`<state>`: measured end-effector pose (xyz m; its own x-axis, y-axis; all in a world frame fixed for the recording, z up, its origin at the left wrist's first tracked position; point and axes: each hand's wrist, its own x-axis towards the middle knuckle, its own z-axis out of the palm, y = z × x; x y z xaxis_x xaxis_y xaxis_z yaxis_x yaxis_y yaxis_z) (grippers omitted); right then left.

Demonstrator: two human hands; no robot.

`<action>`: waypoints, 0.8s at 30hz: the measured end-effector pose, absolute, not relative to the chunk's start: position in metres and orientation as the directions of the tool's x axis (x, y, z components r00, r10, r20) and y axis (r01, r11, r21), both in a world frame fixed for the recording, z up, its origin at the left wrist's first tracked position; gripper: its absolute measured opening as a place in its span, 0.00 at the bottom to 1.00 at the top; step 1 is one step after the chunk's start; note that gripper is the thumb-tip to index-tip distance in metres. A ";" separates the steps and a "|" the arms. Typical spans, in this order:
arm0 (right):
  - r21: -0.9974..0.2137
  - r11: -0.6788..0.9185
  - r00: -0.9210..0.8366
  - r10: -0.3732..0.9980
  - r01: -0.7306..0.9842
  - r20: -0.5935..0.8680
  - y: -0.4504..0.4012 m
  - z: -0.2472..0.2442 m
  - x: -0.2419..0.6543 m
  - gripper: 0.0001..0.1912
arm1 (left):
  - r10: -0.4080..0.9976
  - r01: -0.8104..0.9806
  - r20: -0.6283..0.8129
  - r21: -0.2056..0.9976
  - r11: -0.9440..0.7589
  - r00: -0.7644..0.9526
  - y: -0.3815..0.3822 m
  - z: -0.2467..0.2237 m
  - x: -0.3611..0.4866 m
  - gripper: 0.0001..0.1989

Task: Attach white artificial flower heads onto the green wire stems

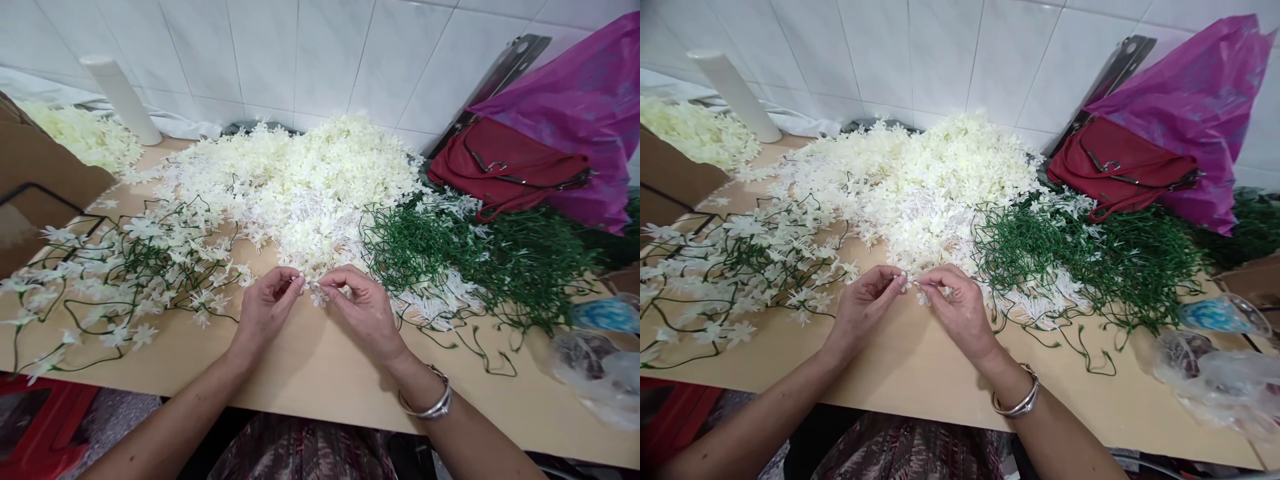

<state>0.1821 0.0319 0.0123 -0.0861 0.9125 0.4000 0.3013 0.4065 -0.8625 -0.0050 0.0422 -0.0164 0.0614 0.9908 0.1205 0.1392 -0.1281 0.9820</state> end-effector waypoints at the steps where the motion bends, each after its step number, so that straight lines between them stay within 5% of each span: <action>1: -0.862 0.408 -0.085 0.912 0.301 0.402 0.031 0.013 0.179 0.06 | 0.990 0.133 0.125 0.982 -0.133 0.063 0.042 -0.016 -0.005 0.10; 24: -0.884 0.331 -0.018 0.939 0.331 0.345 0.027 0.014 0.164 0.07 | 0.977 -0.035 0.104 0.994 -0.099 0.185 0.042 -0.010 -0.007 0.10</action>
